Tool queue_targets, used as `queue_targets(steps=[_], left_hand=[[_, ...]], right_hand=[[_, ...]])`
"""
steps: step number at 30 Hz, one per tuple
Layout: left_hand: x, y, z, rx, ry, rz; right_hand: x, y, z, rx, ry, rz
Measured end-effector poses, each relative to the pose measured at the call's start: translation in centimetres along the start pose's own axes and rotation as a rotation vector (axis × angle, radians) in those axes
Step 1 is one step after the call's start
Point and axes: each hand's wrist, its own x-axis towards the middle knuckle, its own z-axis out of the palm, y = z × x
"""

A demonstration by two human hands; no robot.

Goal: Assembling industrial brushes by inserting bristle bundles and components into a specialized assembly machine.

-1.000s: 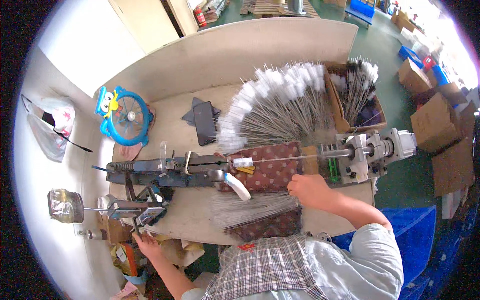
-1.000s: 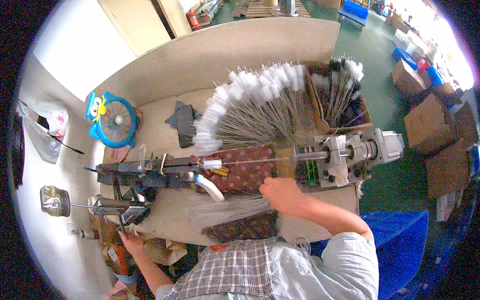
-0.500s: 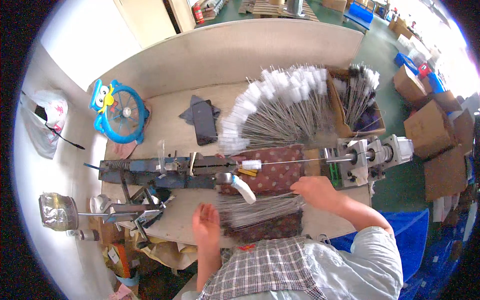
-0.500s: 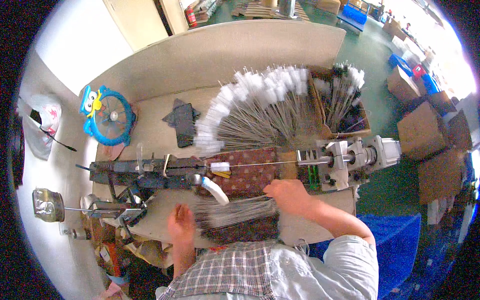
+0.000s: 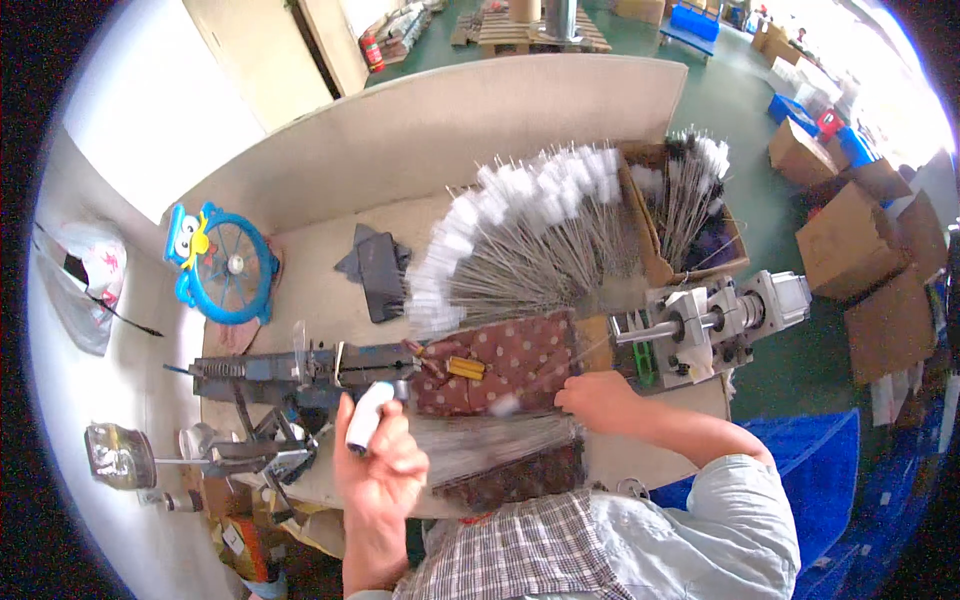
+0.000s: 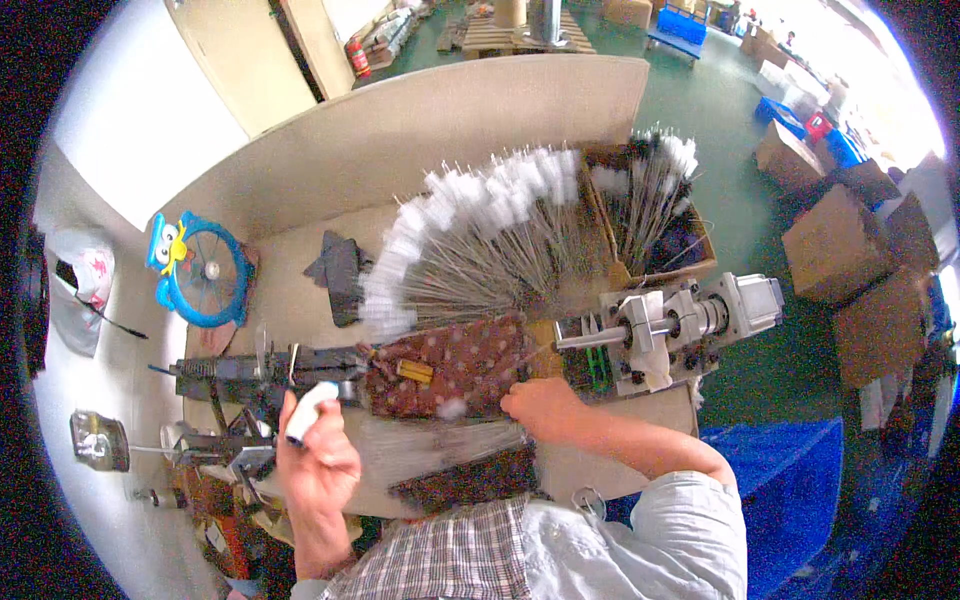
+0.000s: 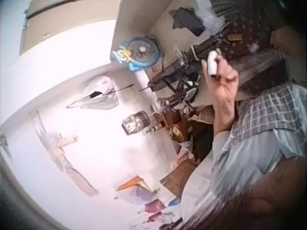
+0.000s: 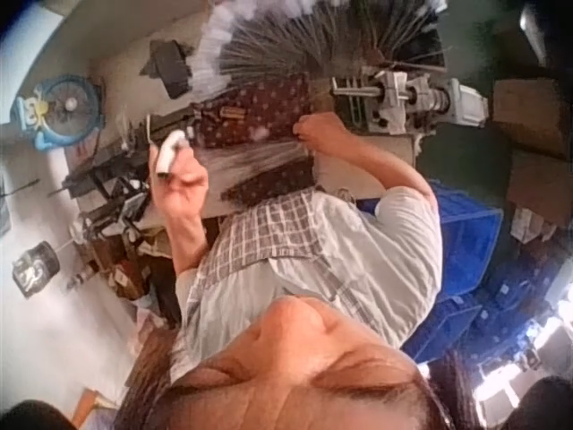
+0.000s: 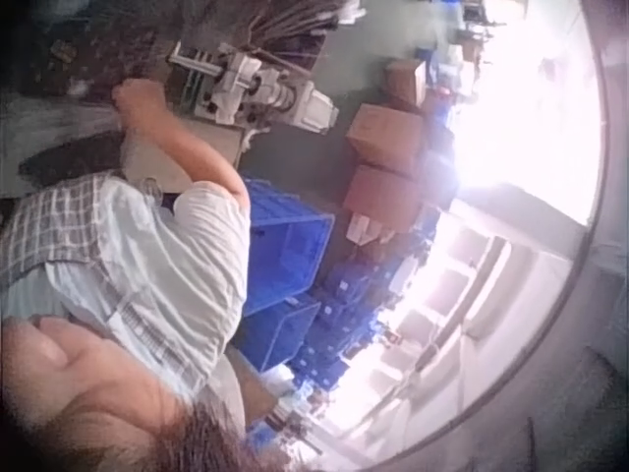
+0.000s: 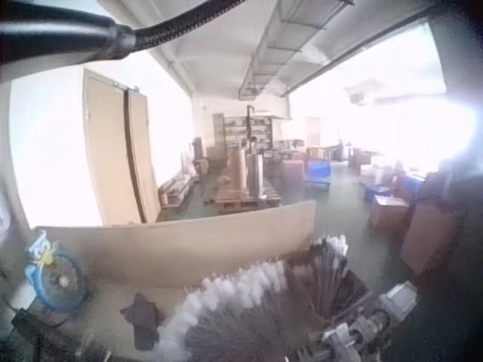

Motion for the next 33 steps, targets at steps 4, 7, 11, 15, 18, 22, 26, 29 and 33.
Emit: queue_targets(steps=[4, 7, 11, 15, 18, 22, 26, 29, 33], left_hand=[[-0.1, -2.9, -4.0, 0.521, 0.079, 0.176], [1.9, -5.5, -2.5, 1.049, -0.248, 0.045], [8.9, -9.8, -0.9, 1.805, -0.459, 0.614], [13.9, -11.7, -0.6, 2.228, -0.472, 0.586], [15.3, -11.4, -0.7, 2.355, -0.445, 0.86], [18.2, -9.3, 0.7, 2.764, -0.28, 1.158], [17.1, -8.6, 1.5, 2.699, -0.323, 1.196], [10.5, -10.3, 3.7, 2.39, -0.81, 1.214], [6.6, -12.9, -0.1, 2.195, -1.009, 0.97]], right_hand=[[0.2, -1.3, 0.1, 0.015, 0.014, 0.02], [0.2, -1.8, 0.6, -0.053, -0.116, 0.073], [0.1, -2.4, 0.0, 0.133, 0.109, 0.184], [-0.4, -3.0, -1.0, 0.005, 0.082, 0.103], [-1.0, -3.0, -2.8, -0.103, -0.127, 0.1], [-1.7, -2.4, -3.4, -0.025, 0.136, 0.015], [-2.0, -1.5, -6.5, 0.004, 0.222, -0.094], [-2.4, 1.0, -8.0, 0.009, 0.286, 0.043], [-1.4, 3.0, -10.7, 0.156, 0.552, 0.004]])
